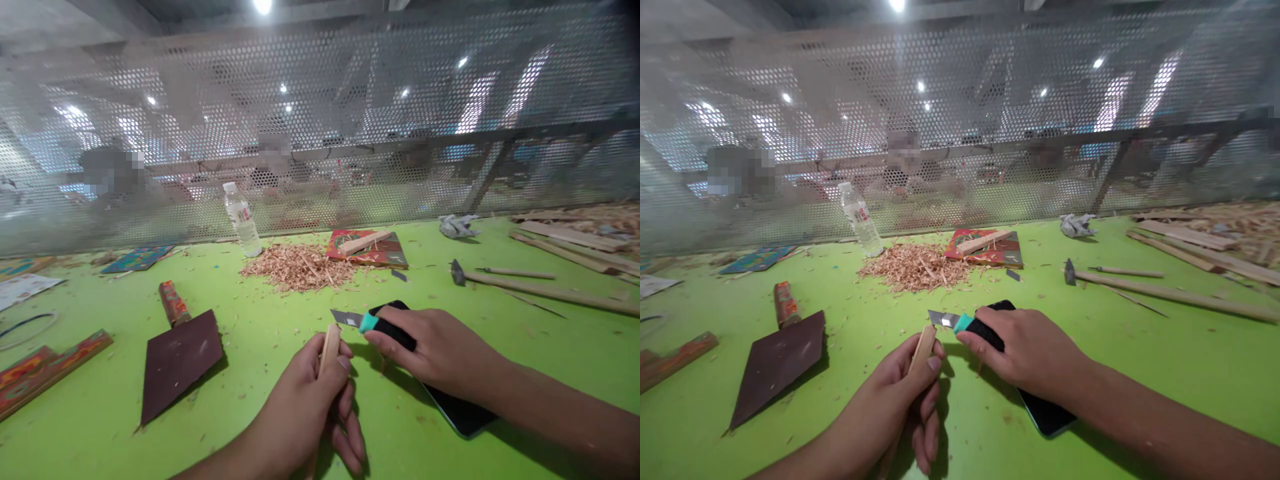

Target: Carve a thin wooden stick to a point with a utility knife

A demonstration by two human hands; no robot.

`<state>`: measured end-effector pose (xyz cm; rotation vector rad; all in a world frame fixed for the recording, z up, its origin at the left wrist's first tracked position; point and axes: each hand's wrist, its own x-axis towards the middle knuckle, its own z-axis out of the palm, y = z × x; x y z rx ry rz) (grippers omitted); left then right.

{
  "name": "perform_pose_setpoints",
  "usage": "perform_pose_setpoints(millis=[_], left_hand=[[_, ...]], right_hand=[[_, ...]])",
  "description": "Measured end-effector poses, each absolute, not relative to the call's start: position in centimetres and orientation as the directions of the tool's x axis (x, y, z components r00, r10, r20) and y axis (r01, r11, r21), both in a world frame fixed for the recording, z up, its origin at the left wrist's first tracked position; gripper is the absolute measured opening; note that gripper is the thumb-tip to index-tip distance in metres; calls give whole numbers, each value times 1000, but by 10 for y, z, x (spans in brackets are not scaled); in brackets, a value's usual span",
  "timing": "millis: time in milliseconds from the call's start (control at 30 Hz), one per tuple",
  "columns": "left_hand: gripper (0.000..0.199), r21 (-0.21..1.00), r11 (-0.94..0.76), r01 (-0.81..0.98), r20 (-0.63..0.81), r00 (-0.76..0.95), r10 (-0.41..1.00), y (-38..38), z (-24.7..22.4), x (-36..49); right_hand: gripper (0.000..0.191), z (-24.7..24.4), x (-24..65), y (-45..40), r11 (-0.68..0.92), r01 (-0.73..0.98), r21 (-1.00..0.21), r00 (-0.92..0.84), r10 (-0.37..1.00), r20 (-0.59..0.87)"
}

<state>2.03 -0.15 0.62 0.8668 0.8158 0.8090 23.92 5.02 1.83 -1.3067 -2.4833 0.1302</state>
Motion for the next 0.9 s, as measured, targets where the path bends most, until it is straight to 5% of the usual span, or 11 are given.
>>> perform_pose_setpoints(millis=[133,433,900], left_hand=[[22,839,448,-308,-270,480,835,-1,2,18],[55,885,438,-160,-335,434,836,-3,11,24],[49,944,329,-18,-312,277,909,-4,9,26]], right_hand=[[57,17,238,46,649,725,-232,-611,761,219],[55,16,235,38,706,672,-223,-677,708,201],[55,15,230,29,707,700,-101,-645,687,336]])
